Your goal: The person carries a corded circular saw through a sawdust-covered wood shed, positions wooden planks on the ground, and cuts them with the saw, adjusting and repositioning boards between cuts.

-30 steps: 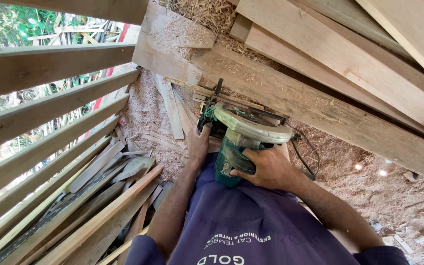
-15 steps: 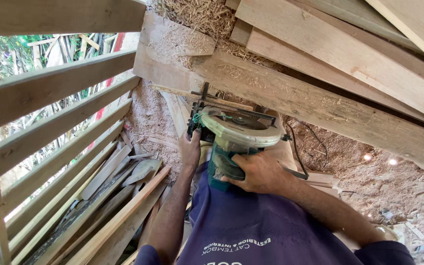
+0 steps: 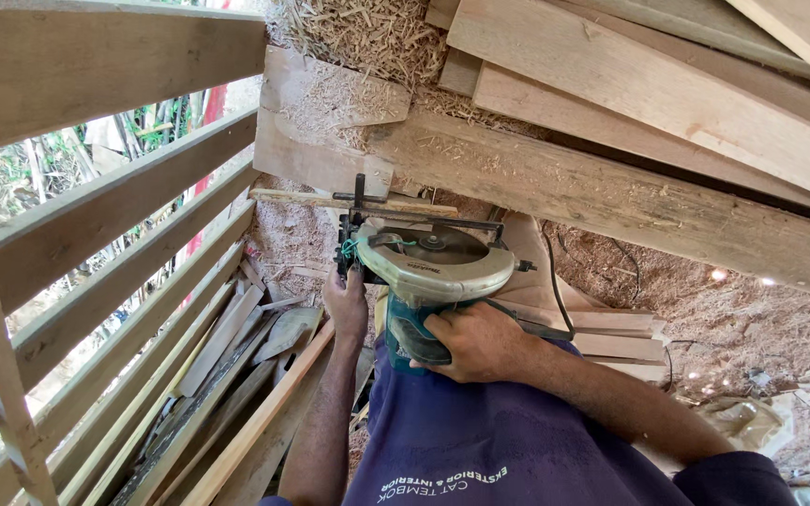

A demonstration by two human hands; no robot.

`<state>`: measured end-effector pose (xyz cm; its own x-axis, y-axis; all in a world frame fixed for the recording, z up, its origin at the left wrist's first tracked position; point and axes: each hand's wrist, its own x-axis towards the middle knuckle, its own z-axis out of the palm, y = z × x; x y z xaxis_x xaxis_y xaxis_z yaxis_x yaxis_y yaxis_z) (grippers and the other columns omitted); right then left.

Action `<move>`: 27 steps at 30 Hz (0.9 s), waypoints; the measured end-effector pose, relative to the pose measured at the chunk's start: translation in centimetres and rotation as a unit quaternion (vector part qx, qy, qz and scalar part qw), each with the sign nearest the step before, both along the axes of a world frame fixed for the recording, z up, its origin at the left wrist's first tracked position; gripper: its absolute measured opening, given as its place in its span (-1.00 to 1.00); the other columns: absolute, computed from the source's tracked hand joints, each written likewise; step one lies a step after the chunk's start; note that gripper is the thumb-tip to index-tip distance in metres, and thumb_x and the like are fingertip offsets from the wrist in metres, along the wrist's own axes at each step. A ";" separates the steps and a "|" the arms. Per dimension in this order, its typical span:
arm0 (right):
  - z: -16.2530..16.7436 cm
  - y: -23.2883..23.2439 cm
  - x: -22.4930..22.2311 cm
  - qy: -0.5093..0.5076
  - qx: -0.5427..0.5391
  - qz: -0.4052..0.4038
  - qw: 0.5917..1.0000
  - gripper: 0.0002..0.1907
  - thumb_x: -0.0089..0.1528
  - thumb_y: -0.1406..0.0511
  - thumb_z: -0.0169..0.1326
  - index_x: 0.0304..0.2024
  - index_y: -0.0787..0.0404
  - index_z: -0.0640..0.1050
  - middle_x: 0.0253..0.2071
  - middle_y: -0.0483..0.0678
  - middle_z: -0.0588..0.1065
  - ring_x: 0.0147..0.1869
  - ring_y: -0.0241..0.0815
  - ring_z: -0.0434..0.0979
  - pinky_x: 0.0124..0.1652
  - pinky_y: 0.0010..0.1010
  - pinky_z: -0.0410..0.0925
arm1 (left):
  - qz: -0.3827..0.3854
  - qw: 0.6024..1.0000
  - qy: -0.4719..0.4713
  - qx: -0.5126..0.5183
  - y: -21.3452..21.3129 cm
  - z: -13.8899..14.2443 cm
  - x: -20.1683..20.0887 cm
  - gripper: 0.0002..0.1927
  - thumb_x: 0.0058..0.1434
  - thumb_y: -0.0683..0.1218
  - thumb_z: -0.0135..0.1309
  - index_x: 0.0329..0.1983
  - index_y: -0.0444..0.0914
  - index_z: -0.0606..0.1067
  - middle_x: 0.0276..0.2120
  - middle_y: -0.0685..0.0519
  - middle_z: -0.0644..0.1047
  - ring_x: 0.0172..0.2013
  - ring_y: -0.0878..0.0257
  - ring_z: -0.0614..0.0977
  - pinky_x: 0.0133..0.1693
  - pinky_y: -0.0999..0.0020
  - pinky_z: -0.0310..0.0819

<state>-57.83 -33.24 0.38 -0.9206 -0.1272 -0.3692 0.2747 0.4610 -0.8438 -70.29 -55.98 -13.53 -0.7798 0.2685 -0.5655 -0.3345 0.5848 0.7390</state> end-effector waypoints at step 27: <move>-0.7 -4.8 -5.8 0.078 -0.033 0.016 0.996 -0.40 0.21 -0.16 0.21 -0.20 0.26 0.51 -0.47 0.13 0.56 -0.42 0.15 0.61 -0.34 -0.03 0.50 | 0.034 0.999 0.027 -0.014 -5.5 3.7 -8.2 -0.58 0.39 0.17 0.06 -0.06 -0.28 0.53 -0.42 0.14 0.50 -0.49 0.42 0.42 -0.45 0.45 0.28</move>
